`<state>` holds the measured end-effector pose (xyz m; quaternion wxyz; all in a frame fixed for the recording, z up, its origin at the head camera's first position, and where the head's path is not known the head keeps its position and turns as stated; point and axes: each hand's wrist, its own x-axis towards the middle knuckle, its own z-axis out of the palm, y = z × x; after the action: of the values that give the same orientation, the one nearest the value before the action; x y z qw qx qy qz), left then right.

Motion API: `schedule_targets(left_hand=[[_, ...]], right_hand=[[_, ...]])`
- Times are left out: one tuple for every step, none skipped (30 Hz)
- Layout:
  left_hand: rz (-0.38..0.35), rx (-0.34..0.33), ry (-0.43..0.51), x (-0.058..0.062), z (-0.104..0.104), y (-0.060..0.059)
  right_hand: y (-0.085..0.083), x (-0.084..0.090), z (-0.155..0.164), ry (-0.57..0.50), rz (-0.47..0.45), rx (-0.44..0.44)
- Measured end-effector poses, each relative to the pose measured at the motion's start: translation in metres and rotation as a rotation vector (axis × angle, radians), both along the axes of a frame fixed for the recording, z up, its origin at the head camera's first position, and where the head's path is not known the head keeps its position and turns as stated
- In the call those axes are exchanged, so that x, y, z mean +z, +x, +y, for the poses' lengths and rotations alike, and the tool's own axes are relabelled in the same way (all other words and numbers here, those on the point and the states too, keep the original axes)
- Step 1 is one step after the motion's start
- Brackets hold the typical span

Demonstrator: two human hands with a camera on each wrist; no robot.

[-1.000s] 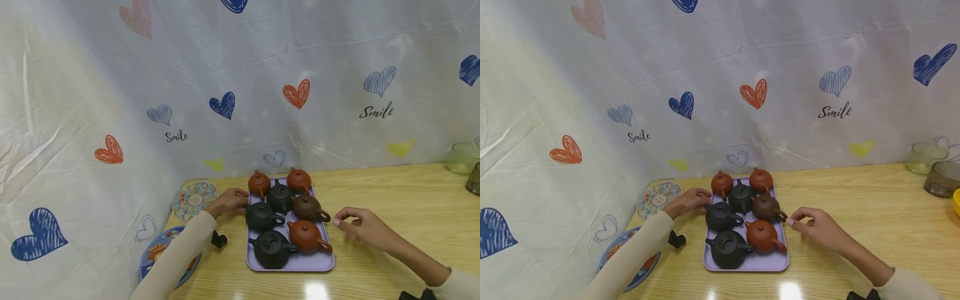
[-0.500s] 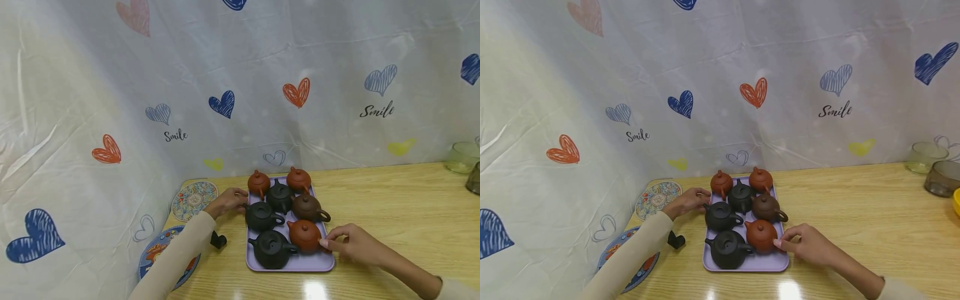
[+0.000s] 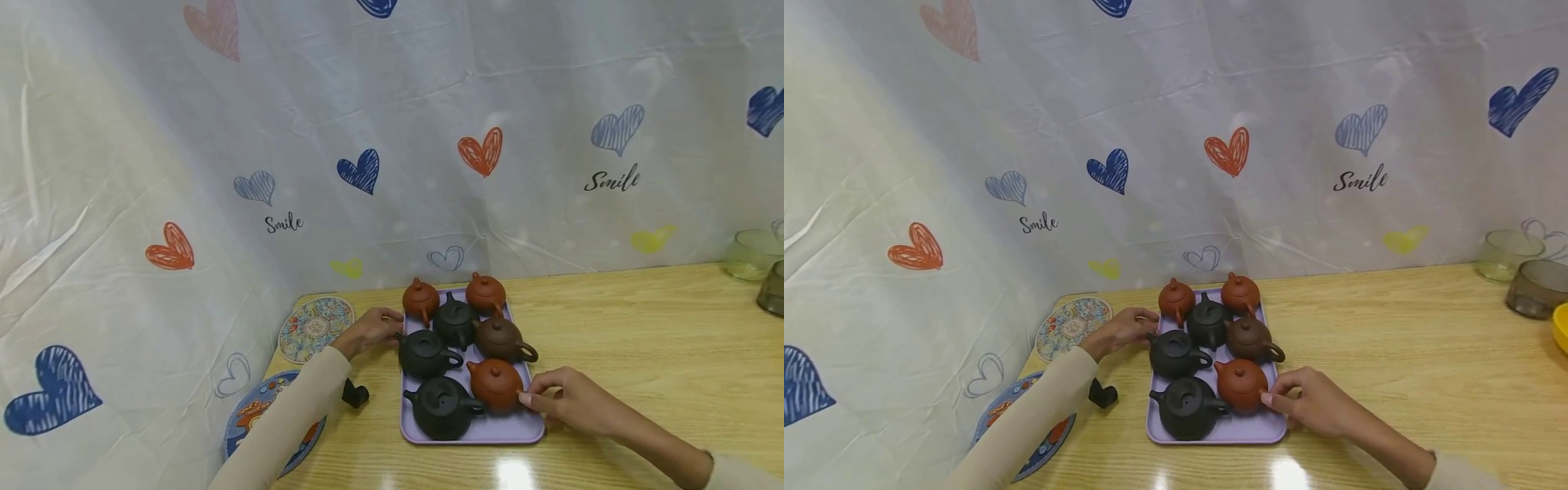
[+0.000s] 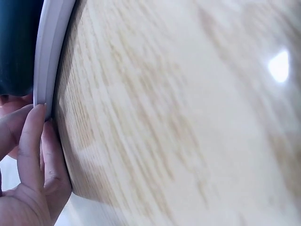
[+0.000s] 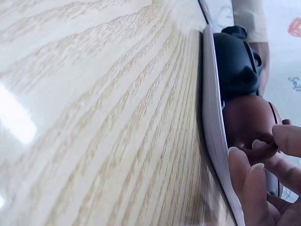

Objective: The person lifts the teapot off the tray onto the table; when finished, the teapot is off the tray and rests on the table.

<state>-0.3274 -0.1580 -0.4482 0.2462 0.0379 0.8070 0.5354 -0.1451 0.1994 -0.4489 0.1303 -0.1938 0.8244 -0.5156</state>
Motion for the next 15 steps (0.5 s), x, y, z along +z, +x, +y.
schedule_targets(left_hand=[[0.001,0.002,-0.001,-0.0001,0.0001,0.0002],[0.0,0.004,0.0,-0.0004,0.0001,0.0001],[0.0,0.005,0.0,-0.0004,0.0002,0.0001],[0.004,0.004,-0.001,-0.0005,0.0003,0.0003],[0.008,0.002,-0.003,-0.0007,0.0003,0.0004],[0.002,0.006,-0.002,-0.0004,0.0004,0.0006],[0.005,0.004,-0.003,0.0,0.0003,0.0008],[0.005,0.003,-0.004,-0.0001,0.0001,0.0008],[0.007,0.0,-0.005,0.0002,0.0,0.0009],[0.008,-0.003,-0.006,0.0003,-0.0002,0.0009],[0.007,-0.004,-0.005,0.0005,-0.0003,0.0007],[0.005,-0.005,-0.003,0.0007,-0.0004,0.0004],[0.009,-0.01,-0.004,0.0008,-0.0005,0.0003],[0.009,-0.012,-0.005,0.0008,-0.0005,0.0002],[0.013,-0.017,-0.003,0.0007,-0.0007,0.0]], right_hand=[[0.0002,0.0005,-0.0007,0.002,-0.013,-0.004],[0.0002,0.001,-0.0013,0.005,-0.018,-0.009],[0.0001,0.0015,-0.002,0.009,-0.024,-0.013],[0.0001,0.0019,-0.0026,0.011,-0.035,-0.018],[0.0,0.0024,-0.0033,0.013,-0.046,-0.022],[-0.0002,0.0027,-0.004,0.012,-0.057,-0.026],[-0.0004,0.0028,-0.0045,0.009,-0.072,-0.031],[-0.0005,0.0027,-0.005,-0.001,-0.087,-0.035],[-0.0005,0.0025,-0.0052,-0.011,-0.101,-0.037],[-0.0005,0.0024,-0.0052,-0.023,-0.119,-0.04],[-0.0006,0.0021,-0.005,-0.036,-0.135,-0.043],[-0.0008,0.0016,-0.0046,-0.048,-0.146,-0.046],[-0.0008,0.0011,-0.0042,-0.059,-0.155,-0.05],[-0.0009,0.0006,-0.0038,-0.065,-0.156,-0.055],[-0.0011,0.0003,-0.0033,-0.068,-0.16,-0.06]])
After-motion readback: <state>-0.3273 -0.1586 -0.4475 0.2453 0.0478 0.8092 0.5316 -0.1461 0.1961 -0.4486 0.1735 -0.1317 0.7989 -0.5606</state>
